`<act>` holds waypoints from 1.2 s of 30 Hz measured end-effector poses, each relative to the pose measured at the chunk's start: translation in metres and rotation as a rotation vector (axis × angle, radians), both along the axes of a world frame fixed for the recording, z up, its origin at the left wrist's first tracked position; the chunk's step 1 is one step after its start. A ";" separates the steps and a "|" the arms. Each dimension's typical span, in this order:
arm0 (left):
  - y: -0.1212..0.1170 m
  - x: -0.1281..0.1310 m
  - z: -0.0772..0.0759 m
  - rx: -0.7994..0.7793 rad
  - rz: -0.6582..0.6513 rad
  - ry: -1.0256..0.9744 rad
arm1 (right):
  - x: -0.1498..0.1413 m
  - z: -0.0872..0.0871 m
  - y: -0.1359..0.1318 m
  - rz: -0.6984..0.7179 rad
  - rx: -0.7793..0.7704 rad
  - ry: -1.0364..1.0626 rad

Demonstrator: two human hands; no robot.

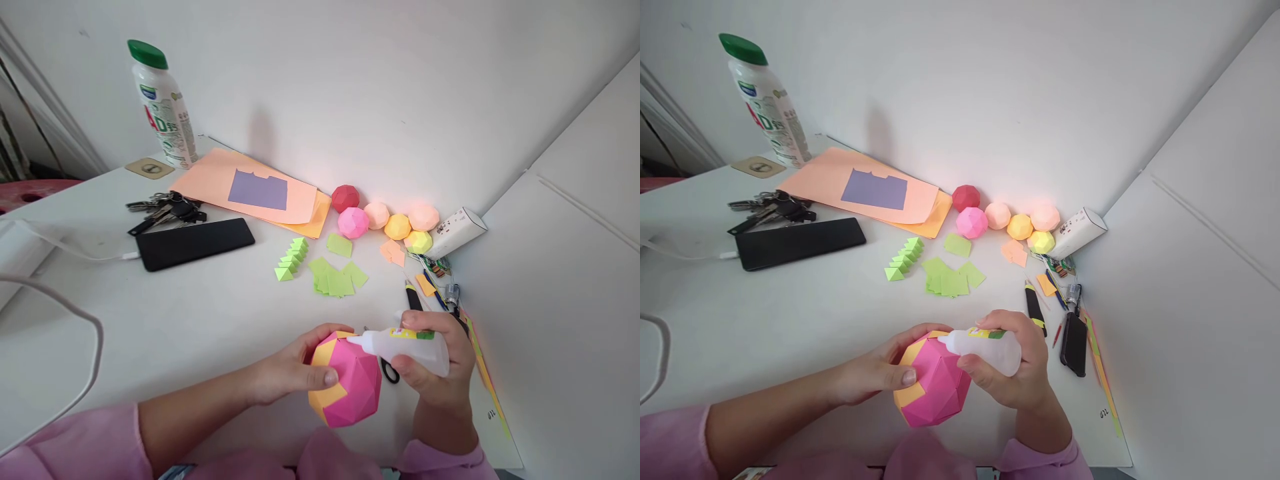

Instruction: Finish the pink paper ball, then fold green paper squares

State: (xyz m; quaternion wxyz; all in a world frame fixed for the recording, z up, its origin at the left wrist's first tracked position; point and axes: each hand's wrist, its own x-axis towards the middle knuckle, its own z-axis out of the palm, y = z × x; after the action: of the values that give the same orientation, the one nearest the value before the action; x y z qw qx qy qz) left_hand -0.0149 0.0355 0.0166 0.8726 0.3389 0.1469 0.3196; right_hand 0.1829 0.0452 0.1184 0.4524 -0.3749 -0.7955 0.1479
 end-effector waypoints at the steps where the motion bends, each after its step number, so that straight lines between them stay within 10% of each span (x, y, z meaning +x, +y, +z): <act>1: 0.000 0.000 0.000 0.002 0.001 0.004 | 0.000 0.000 0.000 0.002 0.008 0.000; 36: -0.001 -0.001 0.002 0.038 0.000 0.001 | 0.007 0.004 0.001 0.091 0.090 -0.093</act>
State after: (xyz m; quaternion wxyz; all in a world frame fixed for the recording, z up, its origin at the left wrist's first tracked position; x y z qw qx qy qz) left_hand -0.0156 0.0342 0.0190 0.8659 0.3556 0.1414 0.3221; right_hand 0.1895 0.0459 0.1220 0.4241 -0.3242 -0.8378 0.1147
